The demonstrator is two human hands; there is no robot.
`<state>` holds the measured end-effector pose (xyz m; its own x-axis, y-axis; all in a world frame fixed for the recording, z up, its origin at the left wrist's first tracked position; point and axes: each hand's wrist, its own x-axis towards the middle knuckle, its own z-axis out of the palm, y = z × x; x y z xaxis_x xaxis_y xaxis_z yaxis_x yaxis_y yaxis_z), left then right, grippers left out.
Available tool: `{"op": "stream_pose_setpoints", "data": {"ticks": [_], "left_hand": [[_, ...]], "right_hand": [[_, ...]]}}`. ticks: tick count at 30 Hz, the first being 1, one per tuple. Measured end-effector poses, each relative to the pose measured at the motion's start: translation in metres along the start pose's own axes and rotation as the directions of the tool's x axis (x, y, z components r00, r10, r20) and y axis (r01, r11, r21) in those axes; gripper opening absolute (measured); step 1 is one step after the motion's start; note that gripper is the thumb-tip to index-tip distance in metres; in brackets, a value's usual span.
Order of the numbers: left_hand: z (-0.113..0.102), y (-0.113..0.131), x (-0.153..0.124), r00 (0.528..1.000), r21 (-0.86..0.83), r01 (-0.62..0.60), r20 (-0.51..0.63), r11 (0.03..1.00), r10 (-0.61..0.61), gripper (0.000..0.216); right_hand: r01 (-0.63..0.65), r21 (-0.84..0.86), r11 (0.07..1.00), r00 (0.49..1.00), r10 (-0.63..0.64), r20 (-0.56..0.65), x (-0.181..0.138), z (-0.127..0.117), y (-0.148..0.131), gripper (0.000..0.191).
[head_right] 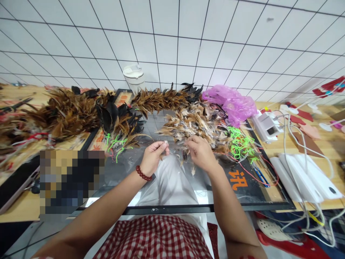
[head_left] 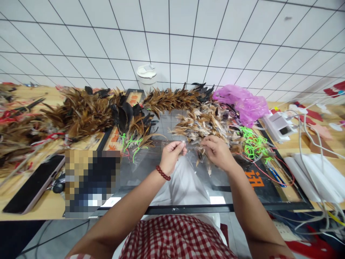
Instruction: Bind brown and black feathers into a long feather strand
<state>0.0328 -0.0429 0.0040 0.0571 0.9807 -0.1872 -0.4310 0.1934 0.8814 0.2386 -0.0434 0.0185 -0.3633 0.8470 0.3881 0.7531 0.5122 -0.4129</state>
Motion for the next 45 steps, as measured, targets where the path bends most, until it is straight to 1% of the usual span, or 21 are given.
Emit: {"op": "stream_pose_setpoints", "data": {"ticks": [2,4,6,7,8,11,13,15,17,19,21,22,24,26,30,35,38,39,41,43,45], "left_hand": [[-0.001,-0.001,0.0,1.0,0.009,-0.007,-0.003,1.0,0.007,0.027],[-0.001,-0.002,0.001,1.0,0.017,-0.009,-0.007,1.0,0.009,0.025],[-0.002,-0.003,0.001,1.0,0.026,-0.009,-0.008,1.0,0.01,0.025],[-0.002,-0.003,0.002,1.0,0.029,-0.01,-0.009,1.0,0.01,0.025],[-0.002,-0.003,0.002,1.0,0.03,-0.012,-0.01,0.999,0.012,0.025],[-0.001,-0.002,0.001,1.0,0.014,-0.015,-0.007,1.0,0.015,0.026],[0.0,-0.001,0.0,1.0,-0.005,0.001,0.006,1.0,-0.001,0.029],[0.001,0.001,-0.002,0.998,-0.035,0.048,0.031,0.998,-0.047,0.032],[0.002,0.001,-0.005,0.992,-0.056,0.12,0.055,0.991,-0.117,0.036],[0.004,0.002,-0.007,0.981,-0.054,0.185,0.065,0.981,-0.181,0.039],[0.005,0.003,-0.008,0.973,-0.03,0.223,0.071,0.974,-0.22,0.042],[0.006,0.004,-0.009,0.97,-0.02,0.233,0.074,0.972,-0.231,0.042],[0.006,0.005,-0.01,0.966,-0.006,0.245,0.085,0.969,-0.244,0.042],[0.006,0.006,-0.01,0.964,0.007,0.245,0.103,0.97,-0.244,0.041],[0.002,0.004,-0.008,0.963,0.067,0.217,0.146,0.974,-0.225,0.039],[-0.002,0.002,-0.005,0.95,0.203,0.192,0.209,0.96,-0.234,0.034],[-0.002,0.001,-0.004,0.969,0.164,0.156,0.167,0.974,-0.183,0.034],[-0.002,0.001,-0.003,0.978,0.135,0.142,0.136,0.981,-0.16,0.034],[-0.002,0.0,-0.001,0.99,0.081,0.113,0.07,0.99,-0.119,0.033],[-0.002,0.0,0.0,0.996,0.046,0.088,0.014,0.995,-0.089,0.033],[-0.003,0.0,0.002,0.997,0.028,0.072,-0.019,0.997,-0.072,0.033]], "right_hand": [[0.066,0.035,0.997,0.991,-0.07,0.117,-0.002,-0.006,0.001,0.023],[0.104,0.104,0.989,0.962,-0.127,0.241,-0.005,-0.01,0.001,0.019],[0.106,0.137,0.985,0.932,-0.147,0.331,-0.006,-0.012,0.001,0.036],[0.099,0.132,0.986,0.926,-0.14,0.35,-0.006,-0.012,0.001,0.041],[0.095,0.121,0.988,0.925,-0.133,0.356,-0.006,-0.012,0.001,0.039],[0.1,0.15,0.984,0.931,-0.146,0.336,-0.003,-0.014,0.0,0.009],[0.072,0.234,0.97,0.949,-0.139,0.283,-0.001,-0.015,-0.003,0.016],[-0.019,0.366,0.931,0.97,-0.071,0.231,0.0,-0.013,-0.007,0.02],[-0.138,0.517,0.845,0.979,0.04,0.198,0.0,-0.006,-0.012,0.021],[-0.219,0.644,0.733,0.975,0.133,0.18,0.0,0.005,-0.018,0.021],[-0.233,0.703,0.672,0.972,0.192,0.138,0.001,0.016,-0.023,0.021],[-0.218,0.699,0.682,0.972,0.212,0.097,0.001,0.021,-0.025,0.02],[-0.158,0.639,0.753,0.976,0.217,-0.014,0.002,0.027,-0.029,0.018],[-0.087,0.566,0.82,0.98,0.173,-0.099,0.003,0.029,-0.032,0.017],[-0.003,0.498,0.867,0.982,0.097,-0.162,0.002,0.027,-0.035,0.017],[0.003,0.409,0.912,0.977,0.085,-0.197,0.002,0.023,-0.031,0.015],[-0.033,0.256,0.966,0.968,0.095,-0.233,0.002,0.016,-0.018,0.015],[-0.052,0.178,0.983,0.97,0.092,-0.223,0.001,0.013,-0.013,0.016],[-0.087,-0.001,0.996,0.984,0.086,-0.155,0.0,0.008,-0.004,0.017],[-0.101,-0.159,0.982,0.994,0.093,-0.056,-0.002,0.006,-0.001,0.019],[-0.092,-0.254,0.963,0.994,0.103,0.03,-0.003,0.007,-0.001,0.021]]}}
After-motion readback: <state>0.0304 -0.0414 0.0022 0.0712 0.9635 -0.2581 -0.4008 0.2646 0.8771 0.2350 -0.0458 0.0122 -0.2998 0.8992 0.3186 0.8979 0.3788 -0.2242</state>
